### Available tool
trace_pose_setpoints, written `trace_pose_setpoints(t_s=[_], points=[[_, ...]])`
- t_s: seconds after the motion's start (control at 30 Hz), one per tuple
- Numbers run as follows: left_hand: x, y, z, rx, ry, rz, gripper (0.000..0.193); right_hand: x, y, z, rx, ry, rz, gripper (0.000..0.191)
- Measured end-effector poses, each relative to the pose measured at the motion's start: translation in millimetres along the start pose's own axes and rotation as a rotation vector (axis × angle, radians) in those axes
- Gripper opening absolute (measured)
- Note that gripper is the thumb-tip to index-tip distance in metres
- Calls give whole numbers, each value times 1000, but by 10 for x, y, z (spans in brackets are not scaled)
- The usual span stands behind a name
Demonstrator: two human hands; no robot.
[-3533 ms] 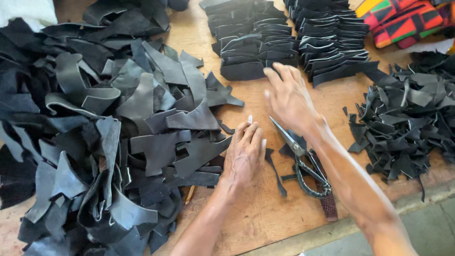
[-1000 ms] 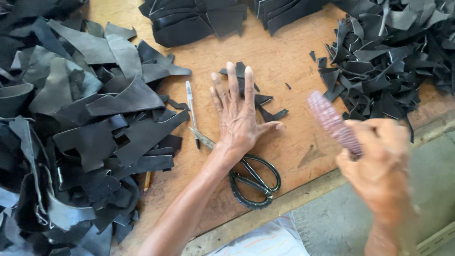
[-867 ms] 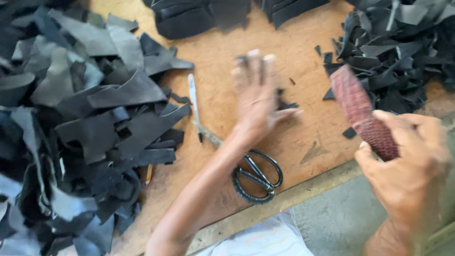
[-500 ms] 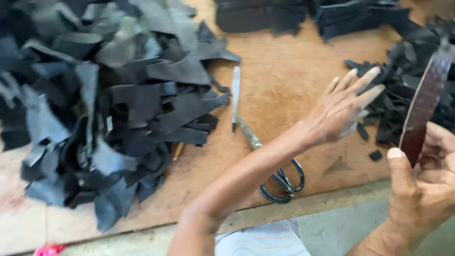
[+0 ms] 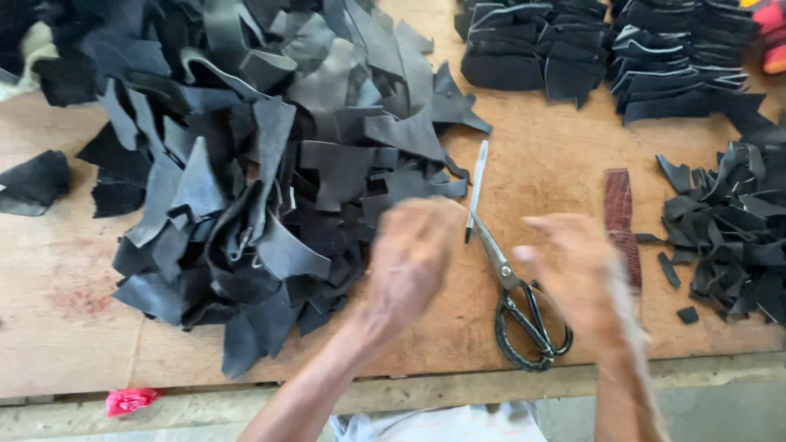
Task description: The person uses a pattern piece to mark a black leather sheet with a pen, then uses shears to cut the leather along the marked outline. The cut piece is placed aside with other finished pieces.
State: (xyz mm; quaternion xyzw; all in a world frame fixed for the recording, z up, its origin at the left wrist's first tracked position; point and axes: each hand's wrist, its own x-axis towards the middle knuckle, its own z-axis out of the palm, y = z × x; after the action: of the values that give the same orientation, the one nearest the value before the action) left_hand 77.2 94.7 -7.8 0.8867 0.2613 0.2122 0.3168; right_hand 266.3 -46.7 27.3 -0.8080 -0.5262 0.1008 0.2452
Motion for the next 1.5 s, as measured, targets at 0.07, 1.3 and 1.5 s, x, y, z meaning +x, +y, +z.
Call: trace_pose_setpoints(t_s=[0.07, 1.3, 1.5], points=[[-94, -95, -148, 257, 472, -9, 43, 123, -191, 142, -41, -109, -109, 52], [-344, 291, 327, -29, 22, -195, 42, -258, 415, -277, -169, 40, 73, 52], [-442, 217, 317, -149, 28, -162, 39, 216, -145, -72, 37, -4, -46, 44]])
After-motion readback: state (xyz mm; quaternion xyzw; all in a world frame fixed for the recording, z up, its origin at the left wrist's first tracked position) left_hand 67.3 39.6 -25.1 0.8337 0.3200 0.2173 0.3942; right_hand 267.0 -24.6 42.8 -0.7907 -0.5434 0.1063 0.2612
